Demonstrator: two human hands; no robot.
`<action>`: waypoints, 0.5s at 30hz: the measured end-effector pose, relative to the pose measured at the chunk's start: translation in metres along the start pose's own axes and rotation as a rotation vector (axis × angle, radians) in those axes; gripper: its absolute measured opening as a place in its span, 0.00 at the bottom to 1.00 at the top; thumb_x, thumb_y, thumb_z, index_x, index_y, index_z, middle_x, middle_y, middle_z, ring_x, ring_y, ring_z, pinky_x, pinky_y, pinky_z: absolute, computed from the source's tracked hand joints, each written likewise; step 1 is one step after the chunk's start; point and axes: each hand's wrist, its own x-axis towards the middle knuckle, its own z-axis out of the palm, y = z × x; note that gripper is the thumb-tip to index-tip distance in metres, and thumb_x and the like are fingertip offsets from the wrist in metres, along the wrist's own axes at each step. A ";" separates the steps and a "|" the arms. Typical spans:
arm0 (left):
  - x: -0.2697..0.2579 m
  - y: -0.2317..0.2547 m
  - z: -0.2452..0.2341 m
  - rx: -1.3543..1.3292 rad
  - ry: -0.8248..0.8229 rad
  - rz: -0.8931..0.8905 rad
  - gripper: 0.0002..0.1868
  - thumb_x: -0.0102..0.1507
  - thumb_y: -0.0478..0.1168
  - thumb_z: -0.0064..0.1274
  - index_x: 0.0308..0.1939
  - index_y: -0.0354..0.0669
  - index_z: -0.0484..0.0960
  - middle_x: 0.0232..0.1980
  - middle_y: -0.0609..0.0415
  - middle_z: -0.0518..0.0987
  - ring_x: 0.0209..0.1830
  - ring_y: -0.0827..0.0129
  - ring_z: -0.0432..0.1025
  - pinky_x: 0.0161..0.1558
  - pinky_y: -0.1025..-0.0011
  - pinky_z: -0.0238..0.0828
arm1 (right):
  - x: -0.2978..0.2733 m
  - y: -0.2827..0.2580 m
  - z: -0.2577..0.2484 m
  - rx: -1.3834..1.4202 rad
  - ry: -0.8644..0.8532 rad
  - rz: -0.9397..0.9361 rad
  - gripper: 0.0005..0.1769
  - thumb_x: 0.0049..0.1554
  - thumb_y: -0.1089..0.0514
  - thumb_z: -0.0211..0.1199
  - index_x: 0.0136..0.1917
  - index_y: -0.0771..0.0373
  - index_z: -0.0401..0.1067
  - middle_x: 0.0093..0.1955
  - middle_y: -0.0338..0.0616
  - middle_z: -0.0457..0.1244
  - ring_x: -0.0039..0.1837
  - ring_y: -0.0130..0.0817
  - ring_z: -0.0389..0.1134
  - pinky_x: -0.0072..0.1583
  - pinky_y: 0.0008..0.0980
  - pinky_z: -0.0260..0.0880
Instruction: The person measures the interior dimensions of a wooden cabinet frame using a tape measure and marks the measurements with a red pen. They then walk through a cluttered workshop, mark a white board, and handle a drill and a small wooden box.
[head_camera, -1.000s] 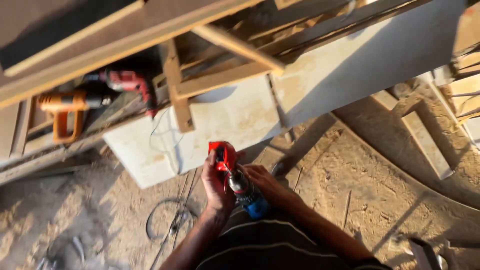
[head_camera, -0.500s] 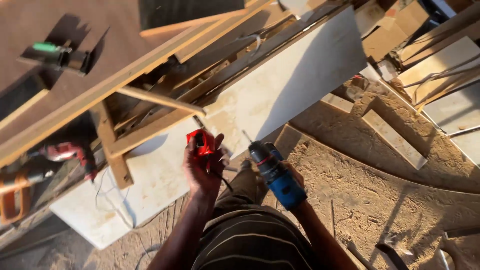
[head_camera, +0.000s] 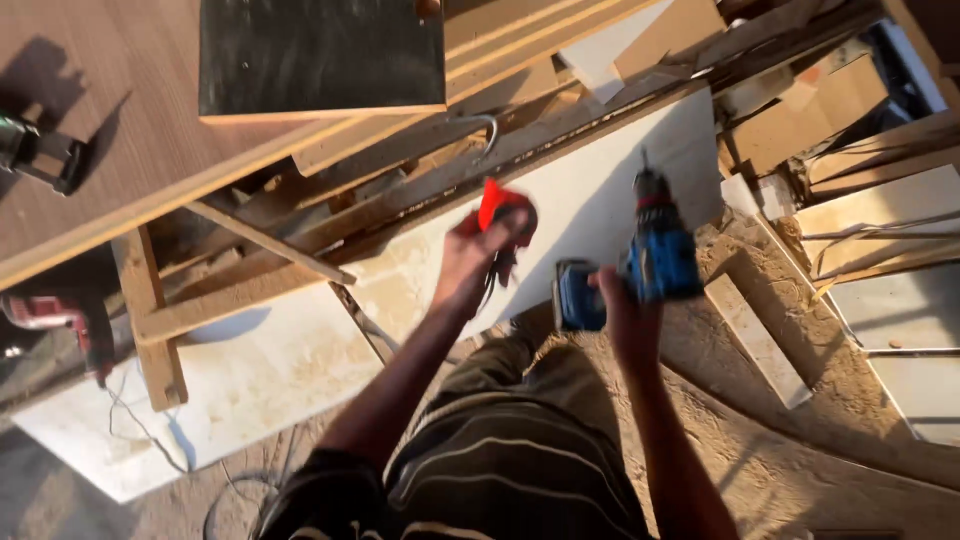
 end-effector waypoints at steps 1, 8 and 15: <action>0.012 0.005 0.010 -0.006 0.023 -0.014 0.25 0.61 0.52 0.65 0.48 0.34 0.80 0.33 0.52 0.79 0.23 0.74 0.70 0.20 0.75 0.64 | 0.009 -0.017 -0.001 -0.009 -0.018 0.019 0.07 0.64 0.59 0.62 0.51 0.65 0.75 0.47 0.43 0.71 0.50 0.28 0.71 0.55 0.32 0.70; 0.137 0.058 0.057 0.138 0.130 0.146 0.19 0.61 0.52 0.63 0.36 0.36 0.83 0.26 0.55 0.78 0.18 0.76 0.71 0.16 0.76 0.63 | 0.169 -0.105 0.019 0.062 -0.200 -0.195 0.15 0.69 0.57 0.59 0.64 0.68 0.71 0.53 0.43 0.71 0.55 0.27 0.70 0.58 0.28 0.70; 0.262 0.087 0.085 0.345 0.411 0.162 0.25 0.56 0.56 0.63 0.28 0.34 0.82 0.22 0.52 0.81 0.14 0.72 0.75 0.12 0.72 0.71 | 0.353 -0.152 0.071 0.162 -0.431 -0.737 0.14 0.77 0.63 0.58 0.72 0.72 0.63 0.59 0.47 0.67 0.60 0.31 0.68 0.66 0.30 0.70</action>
